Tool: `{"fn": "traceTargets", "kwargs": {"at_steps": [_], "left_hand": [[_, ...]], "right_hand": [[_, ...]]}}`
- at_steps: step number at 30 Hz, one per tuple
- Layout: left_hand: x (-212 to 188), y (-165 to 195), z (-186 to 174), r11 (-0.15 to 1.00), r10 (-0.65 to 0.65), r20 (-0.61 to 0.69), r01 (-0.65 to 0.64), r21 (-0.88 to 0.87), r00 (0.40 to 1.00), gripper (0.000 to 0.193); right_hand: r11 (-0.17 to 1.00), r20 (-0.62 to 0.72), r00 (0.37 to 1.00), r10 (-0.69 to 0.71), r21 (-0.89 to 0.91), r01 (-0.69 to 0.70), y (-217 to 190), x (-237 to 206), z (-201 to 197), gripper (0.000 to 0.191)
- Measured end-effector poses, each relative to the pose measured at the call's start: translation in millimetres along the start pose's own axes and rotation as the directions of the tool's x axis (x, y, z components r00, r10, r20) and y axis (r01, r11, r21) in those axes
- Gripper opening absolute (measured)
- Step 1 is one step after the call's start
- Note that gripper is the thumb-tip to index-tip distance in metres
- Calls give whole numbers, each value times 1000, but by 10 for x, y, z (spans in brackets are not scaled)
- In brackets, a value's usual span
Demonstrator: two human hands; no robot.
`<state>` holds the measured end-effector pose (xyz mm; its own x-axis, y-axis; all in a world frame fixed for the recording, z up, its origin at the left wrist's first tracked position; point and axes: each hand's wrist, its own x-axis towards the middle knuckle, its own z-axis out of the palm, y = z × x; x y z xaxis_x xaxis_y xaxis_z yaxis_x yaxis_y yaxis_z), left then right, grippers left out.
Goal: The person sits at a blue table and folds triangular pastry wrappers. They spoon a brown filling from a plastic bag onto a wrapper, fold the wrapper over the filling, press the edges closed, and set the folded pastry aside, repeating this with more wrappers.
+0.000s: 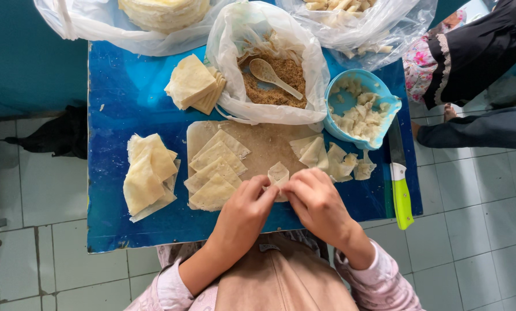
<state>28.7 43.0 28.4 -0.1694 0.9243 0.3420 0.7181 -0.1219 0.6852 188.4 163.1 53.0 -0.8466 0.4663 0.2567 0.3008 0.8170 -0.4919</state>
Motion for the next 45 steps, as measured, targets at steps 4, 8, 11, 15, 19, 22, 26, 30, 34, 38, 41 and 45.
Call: {"fn": "traceTargets", "kwargs": {"at_steps": [4, 8, 11, 15, 19, 22, 26, 30, 34, 38, 41, 45], "left_hand": [[-52, -56, -48, 989, 122, 38, -125, 84, 992, 31], [-68, -99, -80, 972, 186, 55, -192, 133, 981, 36], [-48, -127, -98, 964, 204, 66, -212, 160, 977, 36], [20, -118, -66, 988, 113, 36, -116, 105, 993, 22], [138, -74, 50, 998, -53, -34, 54, 32, 998, 11], [165, -60, 52, 994, -107, -22, 107, 10, 994, 14], [141, -70, -56, 994, 8, 54, -14, 113, 999, 14], [154, -114, -159, 985, 110, 58, -117, 125, 992, 17], [237, -129, -118, 995, 20, 95, -29, 99, 995, 11], [300, -111, -42, 990, -134, 64, 130, 61, 989, 10], [308, -105, -39, 991, -126, 68, 123, 43, 990, 11], [254, -85, -101, 994, 16, 92, -26, 102, 996, 13]], "right_hand": [[962, 50, 979, -199, -178, 205, -48, -69, -107, 31], [968, -50, 978, -201, -166, 190, -51, -107, -34, 27], [999, -133, 991, 25, 50, -18, -26, -96, 73, 17], [968, -162, 959, 232, 137, -212, -49, -66, 195, 8], [954, -159, 946, 283, 147, -261, -73, -25, 235, 13], [987, -133, 981, 139, 104, -125, -55, -12, 184, 16], [999, -75, 997, 18, 30, -16, -41, -24, 90, 23], [997, -55, 997, 52, 52, -49, -17, 6, 67, 19], [983, -20, 985, 171, 79, -168, 11, 64, 90, 11], [947, 31, 951, 308, 85, -310, 17, 112, 112, 15], [989, -9, 994, 110, 99, -108, 12, 117, 110, 11], [1000, -44, 999, 14, 7, -13, -4, 53, 99, 20]]}}
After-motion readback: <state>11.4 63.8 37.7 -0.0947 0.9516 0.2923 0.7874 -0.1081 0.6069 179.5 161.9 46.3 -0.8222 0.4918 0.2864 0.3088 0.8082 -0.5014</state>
